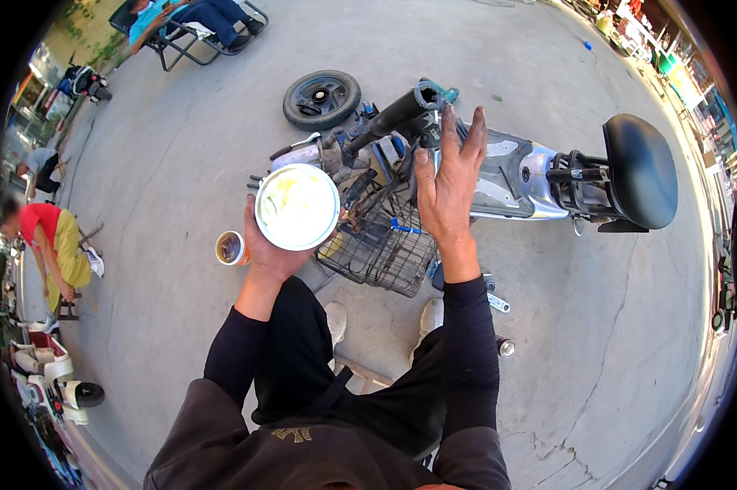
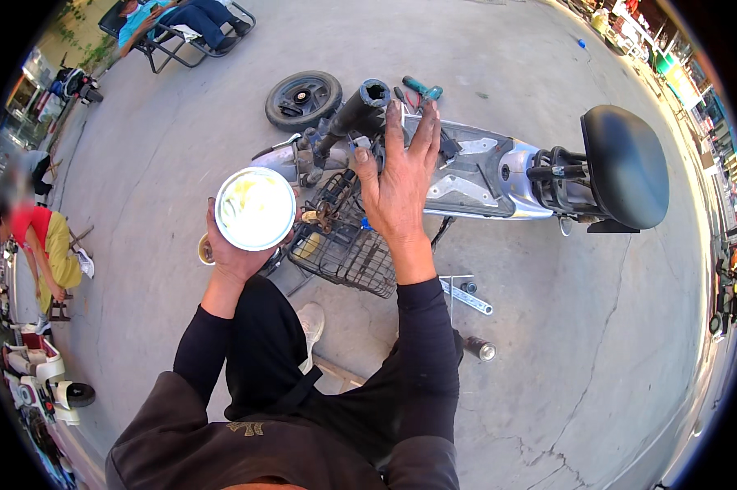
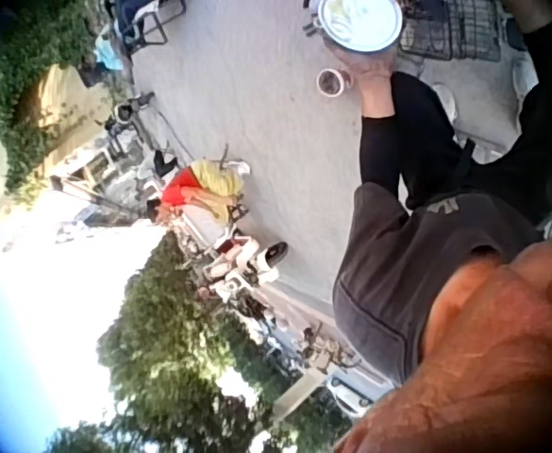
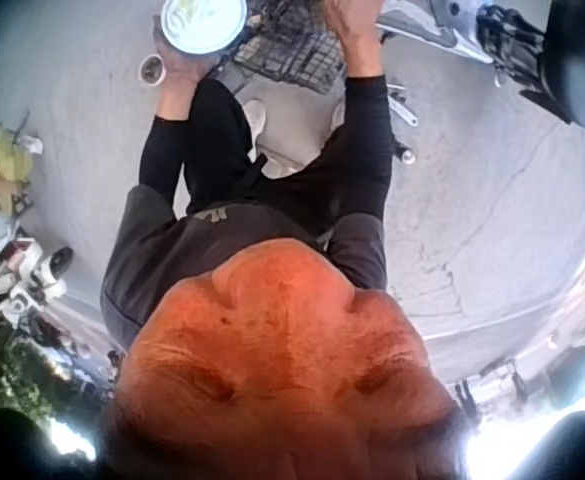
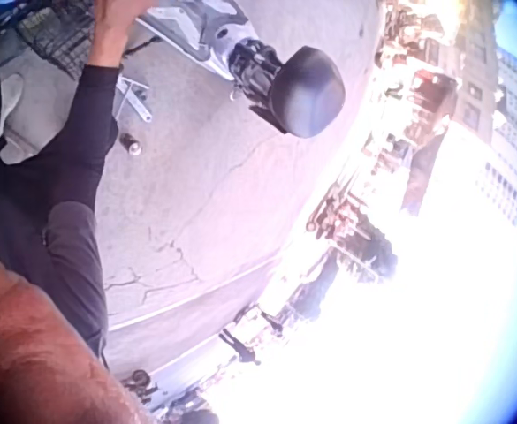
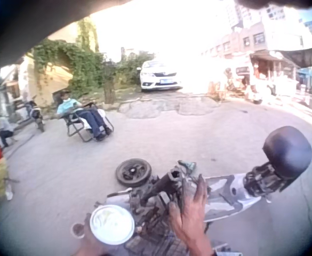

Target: The person works on a disassembled electric scooter, first manipulating the handlebar stem and then spraying lubricant into the steering column. They then open a container of grease and apply it by hand to the handlebar stem and surrounding components.

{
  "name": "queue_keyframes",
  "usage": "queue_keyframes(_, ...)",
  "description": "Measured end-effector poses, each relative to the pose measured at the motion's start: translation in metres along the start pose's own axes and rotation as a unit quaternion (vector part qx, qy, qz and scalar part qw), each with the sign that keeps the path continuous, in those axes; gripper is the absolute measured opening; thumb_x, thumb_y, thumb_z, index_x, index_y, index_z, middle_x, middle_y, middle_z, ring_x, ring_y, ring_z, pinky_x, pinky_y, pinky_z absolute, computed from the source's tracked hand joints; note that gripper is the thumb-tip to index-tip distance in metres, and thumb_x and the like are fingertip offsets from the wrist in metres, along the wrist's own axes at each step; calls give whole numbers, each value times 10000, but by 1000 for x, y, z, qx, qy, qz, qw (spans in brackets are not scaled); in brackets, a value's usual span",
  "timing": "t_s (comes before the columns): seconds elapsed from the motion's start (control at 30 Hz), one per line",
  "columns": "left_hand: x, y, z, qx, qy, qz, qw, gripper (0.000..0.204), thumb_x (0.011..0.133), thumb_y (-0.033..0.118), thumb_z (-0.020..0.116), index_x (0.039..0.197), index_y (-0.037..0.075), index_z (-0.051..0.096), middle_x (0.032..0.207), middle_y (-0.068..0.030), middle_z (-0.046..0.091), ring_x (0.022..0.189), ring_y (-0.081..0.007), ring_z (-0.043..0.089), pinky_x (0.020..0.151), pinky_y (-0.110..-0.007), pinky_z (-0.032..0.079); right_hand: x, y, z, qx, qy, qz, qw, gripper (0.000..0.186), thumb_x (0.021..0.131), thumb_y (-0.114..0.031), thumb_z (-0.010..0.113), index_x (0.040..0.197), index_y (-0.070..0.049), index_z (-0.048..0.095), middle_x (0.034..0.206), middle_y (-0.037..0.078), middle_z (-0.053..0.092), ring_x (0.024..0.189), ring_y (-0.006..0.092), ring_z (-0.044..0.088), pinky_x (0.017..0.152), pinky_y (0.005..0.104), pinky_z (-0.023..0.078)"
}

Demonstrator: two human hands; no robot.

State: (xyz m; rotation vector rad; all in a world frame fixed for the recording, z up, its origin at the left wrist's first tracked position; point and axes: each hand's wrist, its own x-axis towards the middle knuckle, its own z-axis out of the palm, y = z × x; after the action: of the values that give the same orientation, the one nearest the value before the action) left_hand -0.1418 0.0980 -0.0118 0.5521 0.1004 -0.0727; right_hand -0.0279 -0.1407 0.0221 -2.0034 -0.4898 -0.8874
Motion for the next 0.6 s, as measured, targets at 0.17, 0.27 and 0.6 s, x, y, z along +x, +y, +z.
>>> queue_keyframes(0.17,0,1,-3,-28,-36,10,999,910,903,797,452,1585,200,379,1599,-114,440,1463,-348,438,1221,-576,336,-13,-3,3,-147,-90,-87,981,573,1043,-500,526,1500,-156,552,1652,311,201,1522,512,186,1206,593,232)
queue_keyframes(0.27,2,3,-8,-3,-53,47,997,915,877,762,584,1568,193,399,1564,-94,481,1437,-312,473,1212,-548,368,-11,-2,8,-100,-6,-44,994,686,1034,-492,542,1601,-140,385,1658,315,172,1516,522,190,1206,601,231)
queue_keyframes(0.6,-48,56,-68,-45,18,193,980,950,856,778,591,1545,153,400,1534,-179,461,1426,-444,439,1192,-577,362,-22,6,1,-145,-10,-79,986,559,1046,-426,567,1412,-4,565,1551,275,395,1433,480,366,1145,566,343)
